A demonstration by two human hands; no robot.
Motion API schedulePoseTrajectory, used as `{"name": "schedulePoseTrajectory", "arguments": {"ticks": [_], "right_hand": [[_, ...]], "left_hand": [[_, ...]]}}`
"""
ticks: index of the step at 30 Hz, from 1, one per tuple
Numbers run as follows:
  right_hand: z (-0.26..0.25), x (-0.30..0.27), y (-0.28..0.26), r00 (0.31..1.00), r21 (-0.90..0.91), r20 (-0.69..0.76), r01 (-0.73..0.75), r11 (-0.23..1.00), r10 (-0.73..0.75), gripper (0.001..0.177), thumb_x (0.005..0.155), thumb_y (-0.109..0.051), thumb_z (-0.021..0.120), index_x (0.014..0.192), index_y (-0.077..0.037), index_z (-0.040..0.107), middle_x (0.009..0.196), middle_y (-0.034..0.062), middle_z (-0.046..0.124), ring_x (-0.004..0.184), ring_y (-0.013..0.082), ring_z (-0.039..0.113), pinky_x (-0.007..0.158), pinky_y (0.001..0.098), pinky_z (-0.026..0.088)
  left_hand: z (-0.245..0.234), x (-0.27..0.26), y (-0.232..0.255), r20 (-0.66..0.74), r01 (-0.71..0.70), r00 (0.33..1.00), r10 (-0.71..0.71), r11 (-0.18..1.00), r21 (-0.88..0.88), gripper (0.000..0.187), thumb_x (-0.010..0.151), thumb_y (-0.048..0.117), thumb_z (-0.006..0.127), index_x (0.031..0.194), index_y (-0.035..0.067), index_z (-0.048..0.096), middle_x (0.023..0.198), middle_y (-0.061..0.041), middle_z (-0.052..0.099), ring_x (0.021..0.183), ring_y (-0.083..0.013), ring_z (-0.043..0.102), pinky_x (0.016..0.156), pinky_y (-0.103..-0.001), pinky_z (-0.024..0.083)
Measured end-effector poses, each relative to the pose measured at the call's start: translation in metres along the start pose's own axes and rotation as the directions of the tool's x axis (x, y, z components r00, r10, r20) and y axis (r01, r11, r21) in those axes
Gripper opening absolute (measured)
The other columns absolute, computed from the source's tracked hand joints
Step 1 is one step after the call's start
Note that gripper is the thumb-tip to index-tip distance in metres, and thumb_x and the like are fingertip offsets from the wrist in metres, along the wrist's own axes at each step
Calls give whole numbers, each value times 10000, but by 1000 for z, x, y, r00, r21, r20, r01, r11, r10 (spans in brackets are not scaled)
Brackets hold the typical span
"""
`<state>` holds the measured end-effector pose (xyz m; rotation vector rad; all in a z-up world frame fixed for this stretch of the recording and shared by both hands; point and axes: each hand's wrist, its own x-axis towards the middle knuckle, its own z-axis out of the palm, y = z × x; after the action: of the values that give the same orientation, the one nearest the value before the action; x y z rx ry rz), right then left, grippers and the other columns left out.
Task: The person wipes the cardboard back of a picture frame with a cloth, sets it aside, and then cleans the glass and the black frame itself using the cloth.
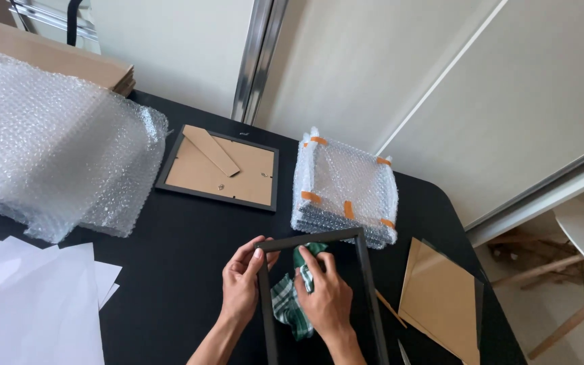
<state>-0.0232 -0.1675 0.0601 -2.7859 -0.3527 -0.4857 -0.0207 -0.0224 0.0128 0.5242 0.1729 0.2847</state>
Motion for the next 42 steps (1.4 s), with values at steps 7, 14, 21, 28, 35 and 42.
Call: {"name": "schedulePoseTrajectory", "arguments": {"ticks": [7, 14, 21, 28, 35, 42], "right_hand": [[1, 6, 36, 986, -47, -156, -57, 997, 49, 393, 838, -311, 606, 1231, -287, 592, 1049, -13, 563, 547, 138, 594, 366, 242, 497], [-25, 9, 29, 928, -78, -275, -281, 956, 251, 387, 852, -359, 578, 1222, -256, 623, 1070, -25, 567, 637, 236, 654, 426, 386, 502], [-12, -4, -18, 997, 76, -65, 34, 997, -30, 429, 842, -302, 603, 1266, -240, 574, 1072, -6, 572, 665, 227, 681, 490, 375, 571], [-15, 4, -30, 902, 77, -424, 131, 988, -87, 327, 866, -277, 593, 1166, -166, 659, 1030, 8, 639, 722, 151, 656, 487, 274, 513], [-5, 8, -42, 969, 60, -157, 202, 978, -190, 406, 844, -280, 612, 1233, -164, 607, 1038, -1, 577, 701, 236, 673, 489, 362, 532], [-18, -1, -46, 957, 151, -9, 288, 946, -290, 406, 847, -248, 587, 1250, -209, 603, 1078, -13, 573, 777, 258, 670, 547, 398, 528]], "left_hand": [[1, 2, 4, -1, 34, 999, -34, 999, -38, 397, 836, 26, 567, 1204, -122, 545, 1119, -340, 637, 956, -416, 661, 966, -495, 508], [9, -5, 10, 5, 62, 998, -62, 996, -58, 415, 829, 20, 562, 1216, -126, 528, 1139, -347, 626, 973, -422, 651, 984, -502, 492], [6, -6, 3, 1, 36, 999, -37, 995, -93, 424, 808, 27, 592, 1207, -109, 541, 1156, -322, 628, 991, -413, 648, 971, -491, 499], [8, -6, 10, 7, -18, 1000, 19, 999, -26, 430, 808, 57, 613, 1200, -109, 559, 1144, -301, 648, 1012, -369, 660, 958, -451, 524], [4, -7, 7, 79, -29, 997, 17, 988, 153, 372, 840, 95, 618, 1184, -47, 609, 1126, -197, 694, 976, -207, 652, 831, -287, 529], [-6, -5, -1, 101, 3, 995, -19, 988, 156, 381, 859, 100, 592, 1213, -40, 583, 1166, -208, 669, 1031, -226, 636, 910, -307, 505]]}}
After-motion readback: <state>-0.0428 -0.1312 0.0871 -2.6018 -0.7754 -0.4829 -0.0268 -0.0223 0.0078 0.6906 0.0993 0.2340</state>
